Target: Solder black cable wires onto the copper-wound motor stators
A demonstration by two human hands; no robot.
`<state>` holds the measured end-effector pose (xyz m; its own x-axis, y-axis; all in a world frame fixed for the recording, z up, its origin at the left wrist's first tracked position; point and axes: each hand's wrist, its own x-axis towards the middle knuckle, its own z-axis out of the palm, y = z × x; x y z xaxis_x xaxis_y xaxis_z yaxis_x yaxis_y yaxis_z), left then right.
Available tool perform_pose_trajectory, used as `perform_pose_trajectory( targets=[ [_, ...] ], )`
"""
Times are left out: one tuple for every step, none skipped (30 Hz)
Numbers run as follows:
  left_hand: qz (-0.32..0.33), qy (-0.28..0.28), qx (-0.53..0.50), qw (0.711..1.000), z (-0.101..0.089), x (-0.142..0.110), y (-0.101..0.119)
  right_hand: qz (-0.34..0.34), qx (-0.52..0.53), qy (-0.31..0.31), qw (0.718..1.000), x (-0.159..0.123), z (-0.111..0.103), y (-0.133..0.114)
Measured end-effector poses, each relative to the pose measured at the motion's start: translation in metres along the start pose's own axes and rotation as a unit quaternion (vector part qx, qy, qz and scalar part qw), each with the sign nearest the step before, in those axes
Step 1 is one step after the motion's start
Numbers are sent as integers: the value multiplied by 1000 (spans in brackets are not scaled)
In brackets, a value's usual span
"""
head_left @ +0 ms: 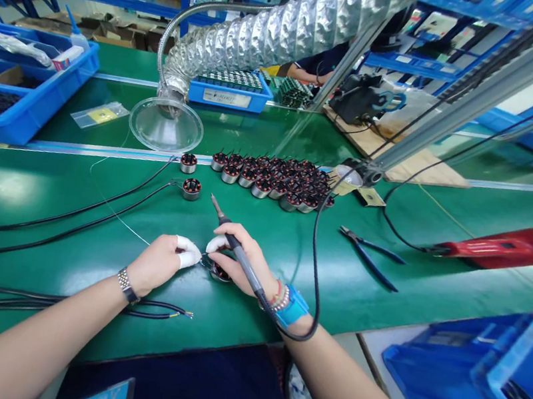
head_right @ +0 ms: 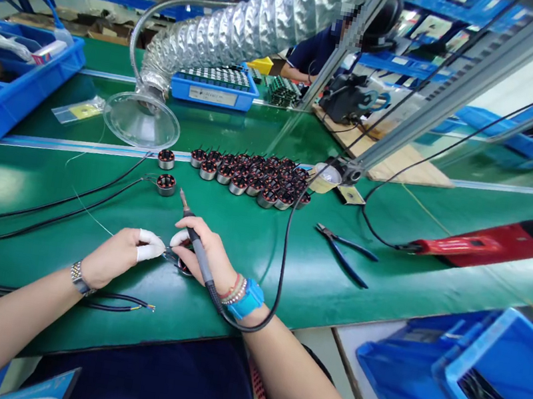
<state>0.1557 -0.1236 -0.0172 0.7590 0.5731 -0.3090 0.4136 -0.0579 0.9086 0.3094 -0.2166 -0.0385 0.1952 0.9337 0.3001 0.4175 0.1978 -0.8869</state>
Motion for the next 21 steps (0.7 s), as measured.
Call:
perform_pose_trajectory(
  targets=[
    [0,-1,-1,1000,0,0,0,-14,-22,-5,1000,1,0,-1],
    [0,-3,-3,1000,0,0,-1,-28,-47,-15,998,1,-1,-1],
    [0,-5,-7,1000,0,1,-1,-43,-75,-27,996,1,-2,-2],
    [0,-6,-11,1000,0,1,-1,-58,-102,-39,992,2,-3,-2],
    [0,-8,-15,1000,0,1,-1,-71,-125,-49,988,2,-3,-3],
    [1,-10,-18,1000,-1,1,-1,-82,-141,-55,985,2,-3,-4],
    [3,-14,-19,1000,-1,1,-1,-89,-146,-57,984,3,-3,-5],
    [7,-19,-19,1000,-2,1,-2,-93,-144,-56,984,3,-3,-6],
    [12,-25,-18,999,-3,1,-2,-93,-138,-54,985,4,-3,-7],
    [19,-32,-17,999,-3,2,-2,-91,-130,-51,986,4,-2,-9],
    [25,-38,-14,999,-4,2,-3,-89,-124,-50,987,5,-2,-10],
    [28,-42,-11,999,-4,2,-3,-87,-121,-50,988,5,-2,-11],
    [30,-44,-8,999,-4,2,-3,-84,-118,-51,988,5,-2,-11],
    [29,-43,-5,999,-4,2,-4,-81,-113,-53,989,5,-2,-11],
    [26,-42,-1,999,-4,2,-4,-75,-106,-53,990,5,-3,-11],
    [24,-40,2,999,-4,3,-4,-66,-99,-53,991,5,-4,-10],
    [21,-37,6,999,-4,3,-4,-56,-91,-52,993,4,-6,-9],
    [18,-34,9,999,-4,3,-4,-47,-84,-50,994,4,-7,-8],
    [15,-33,11,999,-4,3,-3,-39,-79,-49,995,4,-7,-7],
    [13,-31,12,999,-4,2,-3,-35,-76,-50,995,3,-7,-7],
    [12,-30,11,999,-4,2,-2,-32,-76,-52,995,3,-7,-7]
  ],
)
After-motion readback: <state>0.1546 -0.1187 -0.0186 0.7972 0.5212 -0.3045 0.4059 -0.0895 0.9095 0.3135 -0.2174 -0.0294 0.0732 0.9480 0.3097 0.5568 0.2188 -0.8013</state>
